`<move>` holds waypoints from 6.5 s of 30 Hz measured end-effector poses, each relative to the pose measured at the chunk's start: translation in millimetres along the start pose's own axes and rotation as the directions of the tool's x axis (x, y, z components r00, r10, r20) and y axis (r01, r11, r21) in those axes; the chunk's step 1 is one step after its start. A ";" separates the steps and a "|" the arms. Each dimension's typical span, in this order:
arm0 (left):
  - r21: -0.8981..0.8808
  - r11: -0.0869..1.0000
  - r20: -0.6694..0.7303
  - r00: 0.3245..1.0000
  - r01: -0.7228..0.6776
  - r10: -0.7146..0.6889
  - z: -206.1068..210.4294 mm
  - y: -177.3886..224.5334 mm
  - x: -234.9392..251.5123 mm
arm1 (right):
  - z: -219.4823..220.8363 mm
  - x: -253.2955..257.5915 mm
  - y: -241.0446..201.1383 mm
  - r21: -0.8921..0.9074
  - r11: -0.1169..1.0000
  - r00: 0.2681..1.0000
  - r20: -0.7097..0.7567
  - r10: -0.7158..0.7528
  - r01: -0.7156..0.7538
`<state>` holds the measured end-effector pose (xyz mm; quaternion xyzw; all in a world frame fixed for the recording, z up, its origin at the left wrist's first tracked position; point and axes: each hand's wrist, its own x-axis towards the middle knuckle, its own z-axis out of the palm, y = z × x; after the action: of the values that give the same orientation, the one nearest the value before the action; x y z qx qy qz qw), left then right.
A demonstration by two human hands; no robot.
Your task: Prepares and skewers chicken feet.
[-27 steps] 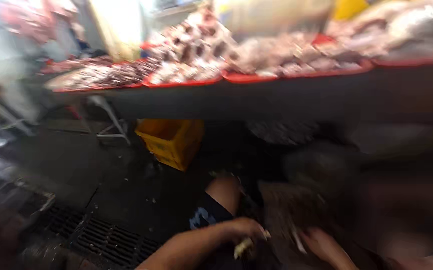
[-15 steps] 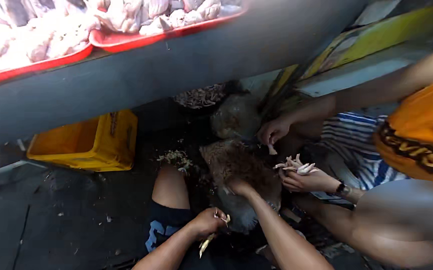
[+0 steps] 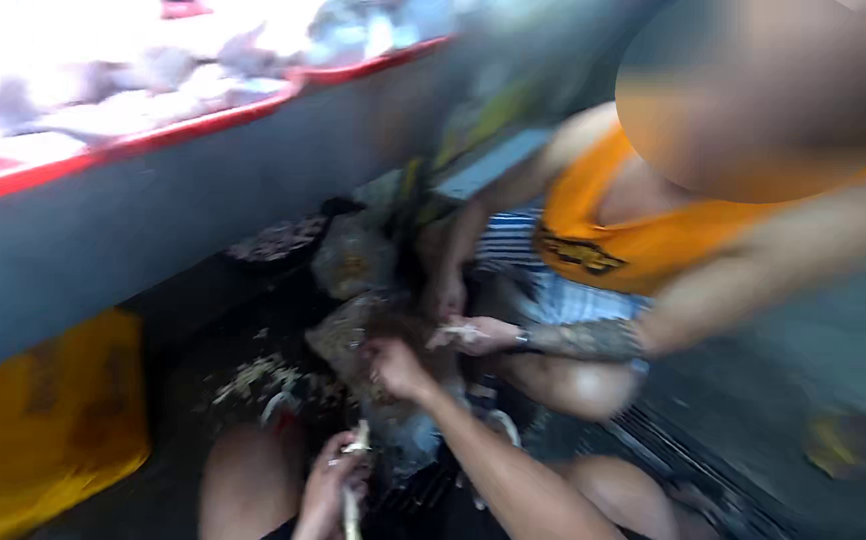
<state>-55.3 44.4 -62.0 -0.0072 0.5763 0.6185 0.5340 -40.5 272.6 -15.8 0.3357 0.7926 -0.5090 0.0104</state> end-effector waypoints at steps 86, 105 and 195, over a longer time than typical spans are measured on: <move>0.838 0.301 0.438 0.890 -0.455 0.126 83.4 35.6 45.1 | -7.9 -107.4 101.4 0.108 0.990 0.903 -0.429 -0.037 0.092; 0.723 0.569 0.403 0.908 -0.391 0.112 88.1 27.3 40.0 | -12.3 -103.3 97.1 -0.070 0.998 0.896 -0.442 -0.028 -0.003; 0.798 0.421 0.232 0.864 -0.432 0.447 55.8 88.2 68.0 | -29.9 -114.3 92.1 0.207 0.978 0.979 -0.206 0.009 0.034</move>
<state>-109.6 149.7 -23.5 0.3905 0.7832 0.3892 0.2874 107.7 260.9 -34.2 0.3805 0.7334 -0.5524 -0.1102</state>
